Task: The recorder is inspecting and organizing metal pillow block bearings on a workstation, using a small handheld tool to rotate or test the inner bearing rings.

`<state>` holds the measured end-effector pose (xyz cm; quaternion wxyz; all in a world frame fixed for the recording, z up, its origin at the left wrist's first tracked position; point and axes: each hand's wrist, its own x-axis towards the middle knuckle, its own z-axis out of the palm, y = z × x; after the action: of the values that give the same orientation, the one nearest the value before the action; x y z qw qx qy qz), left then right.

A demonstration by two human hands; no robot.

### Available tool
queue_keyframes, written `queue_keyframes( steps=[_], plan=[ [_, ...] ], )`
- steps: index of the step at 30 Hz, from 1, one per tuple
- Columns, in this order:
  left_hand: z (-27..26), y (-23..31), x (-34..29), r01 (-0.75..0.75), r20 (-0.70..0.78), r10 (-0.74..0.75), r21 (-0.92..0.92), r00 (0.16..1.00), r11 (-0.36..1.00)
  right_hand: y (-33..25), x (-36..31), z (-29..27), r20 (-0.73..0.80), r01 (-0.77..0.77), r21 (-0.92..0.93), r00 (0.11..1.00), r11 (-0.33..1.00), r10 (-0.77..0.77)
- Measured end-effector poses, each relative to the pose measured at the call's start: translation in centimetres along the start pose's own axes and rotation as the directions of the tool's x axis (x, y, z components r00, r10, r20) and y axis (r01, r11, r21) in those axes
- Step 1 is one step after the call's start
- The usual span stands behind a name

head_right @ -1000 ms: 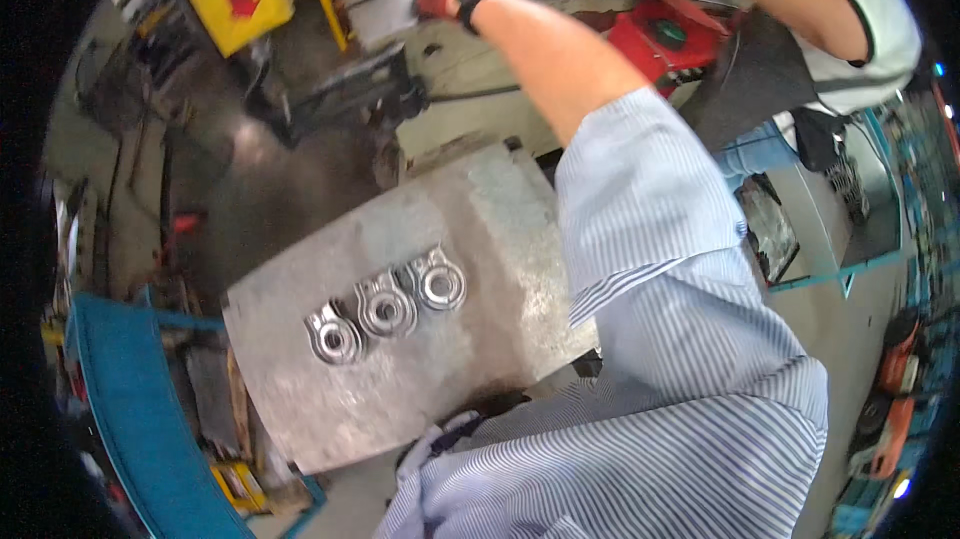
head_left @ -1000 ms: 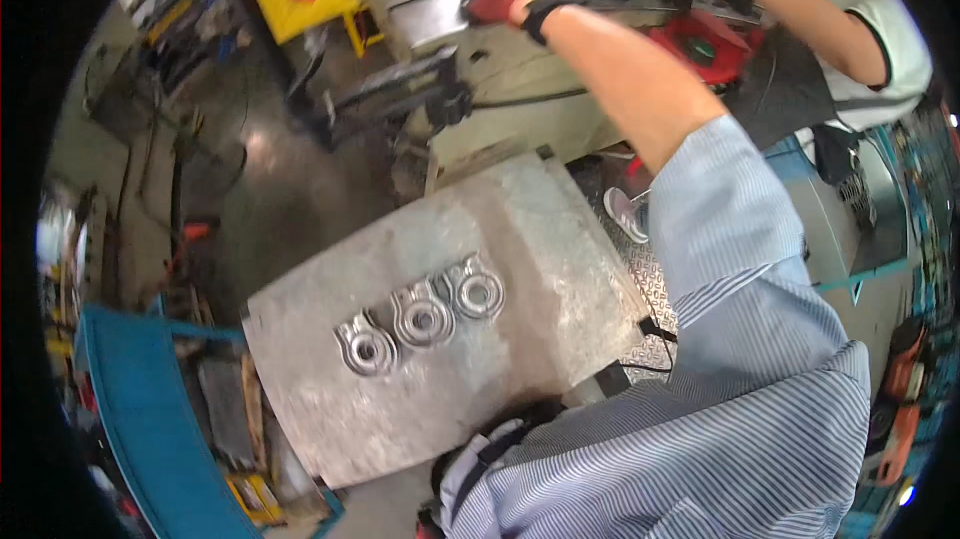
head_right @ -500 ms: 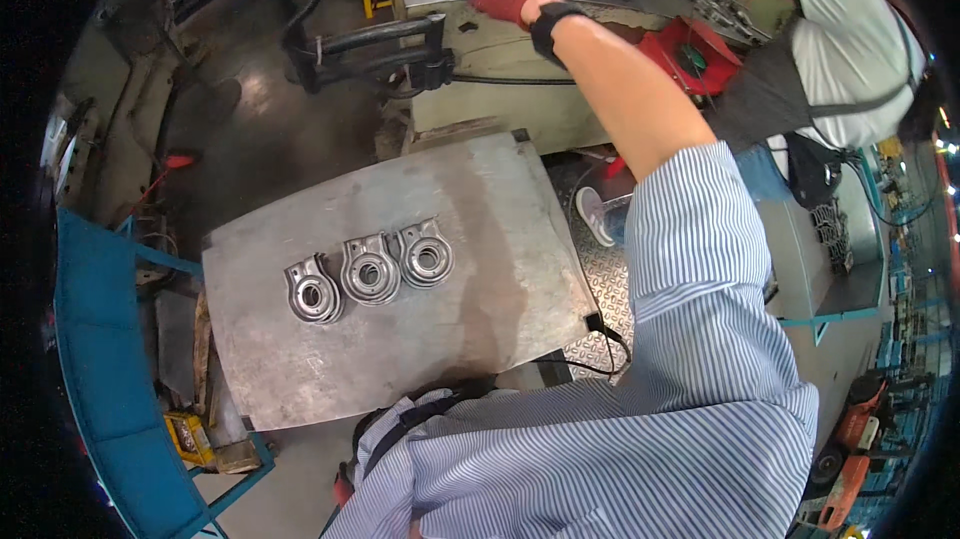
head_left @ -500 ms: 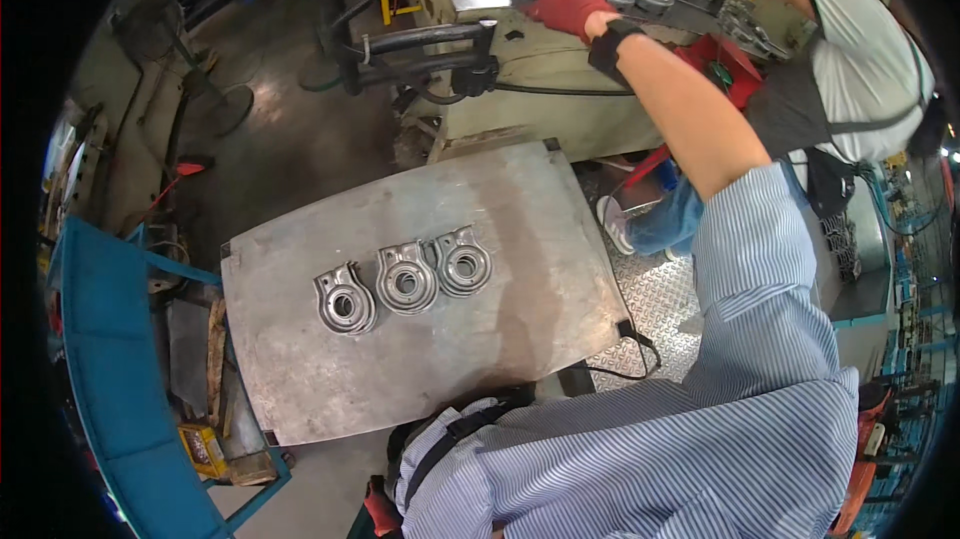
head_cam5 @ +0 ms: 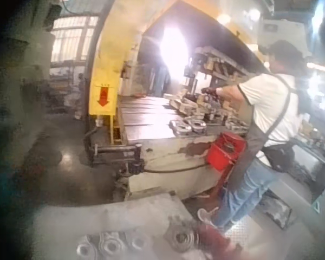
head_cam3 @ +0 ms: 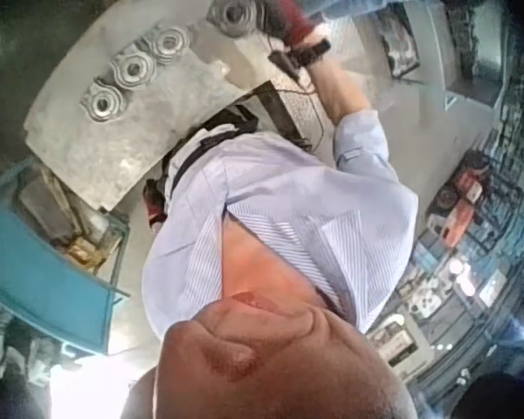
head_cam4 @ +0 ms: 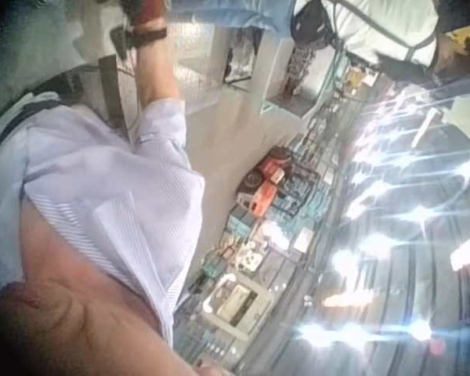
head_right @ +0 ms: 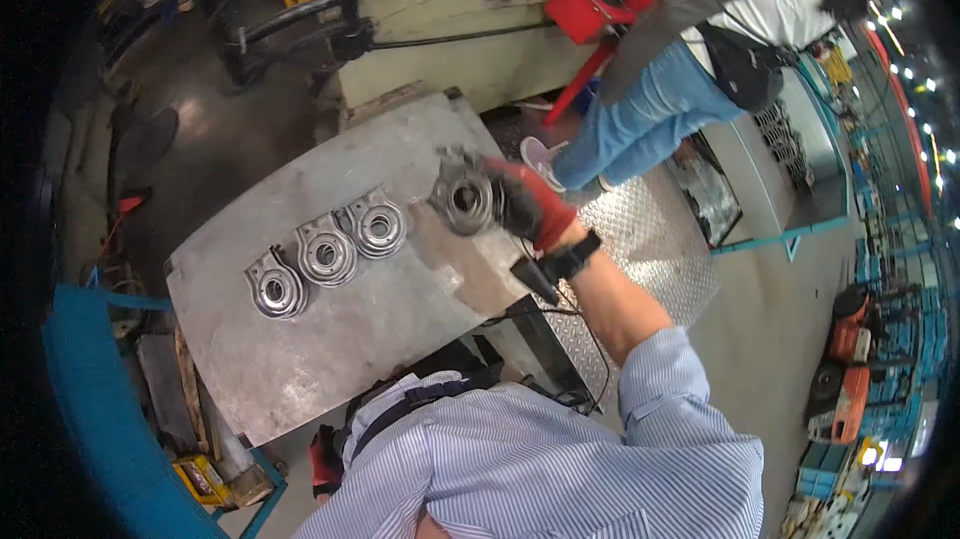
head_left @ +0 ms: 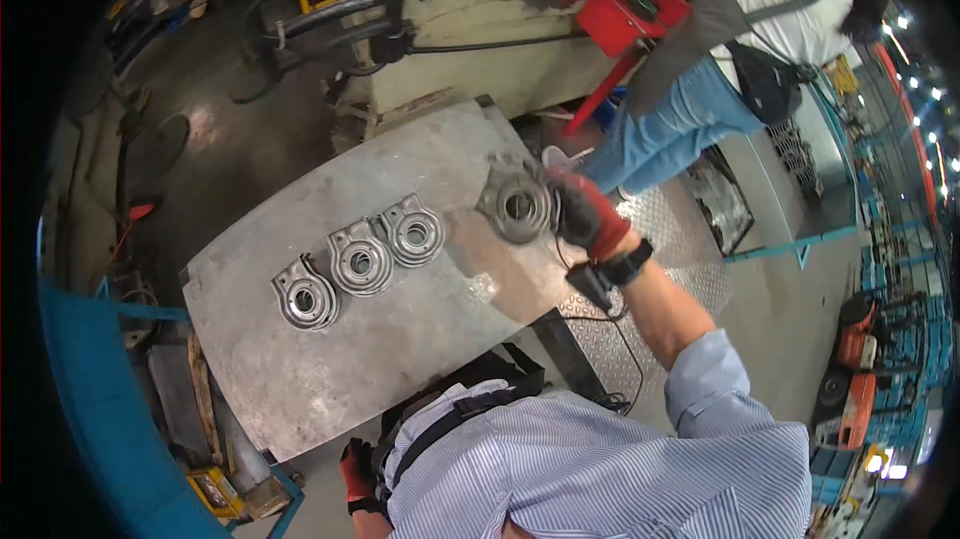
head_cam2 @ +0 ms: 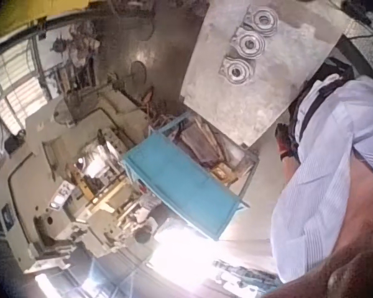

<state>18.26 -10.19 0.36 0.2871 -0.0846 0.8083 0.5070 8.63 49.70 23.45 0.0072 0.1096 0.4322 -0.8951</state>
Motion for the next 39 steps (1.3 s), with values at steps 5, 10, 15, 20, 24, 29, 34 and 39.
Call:
queue_keyframes(
  steps=[5, 10, 15, 20, 24, 29, 34, 39],
  plan=[
    [0.6, -0.8, 1.5, 0.119, 0.084, -0.106, -0.168, 0.991, 0.979, 4.6, -8.5, 0.3, -0.203, -0.032, -0.039, 0.979, 0.999, 0.024],
    [2.2, 0.3, 3.6, 0.326, 0.144, -0.295, -0.304, 0.945, 0.895, 8.7, -7.1, -2.9, -0.162, 0.091, -0.435, 0.971, 0.896, -0.178],
    [2.8, 1.4, 4.1, 0.336, 0.101, -0.327, -0.452, 0.94, 0.827, 13.6, 2.6, -7.0, -0.142, 0.165, 0.313, 0.982, 0.935, -0.126],
    [0.6, -3.1, 0.3, 0.124, 0.009, -0.131, -0.386, 0.991, 0.914, 15.3, 8.9, -6.5, -0.204, 0.151, 0.416, 0.976, 0.897, -0.07],
    [-0.5, -7.5, -4.6, -0.108, -0.112, 0.168, 0.413, 0.979, 0.904, 15.8, 11.3, -6.5, -0.065, -0.052, 0.596, 0.991, 0.801, 0.113],
    [1.8, -2.6, -4.1, 0.126, -0.229, -0.082, 0.184, 0.97, 0.975, 15.7, 10.3, -9.9, -0.301, -0.096, -0.656, 0.943, 0.749, -0.144],
    [4.2, 4.2, 0.2, 0.166, -0.291, -0.131, 0.097, 0.948, 0.981, 10.9, 8.6, -1.9, -0.465, -0.37, -0.878, 0.809, 0.303, -0.361],
    [5.3, 8.1, 3.8, 0.15, -0.279, -0.123, 0.08, 0.952, 0.985, 3.7, 11.1, -0.5, -0.161, -0.101, -0.986, 0.765, 0.13, -0.624]
  ],
)
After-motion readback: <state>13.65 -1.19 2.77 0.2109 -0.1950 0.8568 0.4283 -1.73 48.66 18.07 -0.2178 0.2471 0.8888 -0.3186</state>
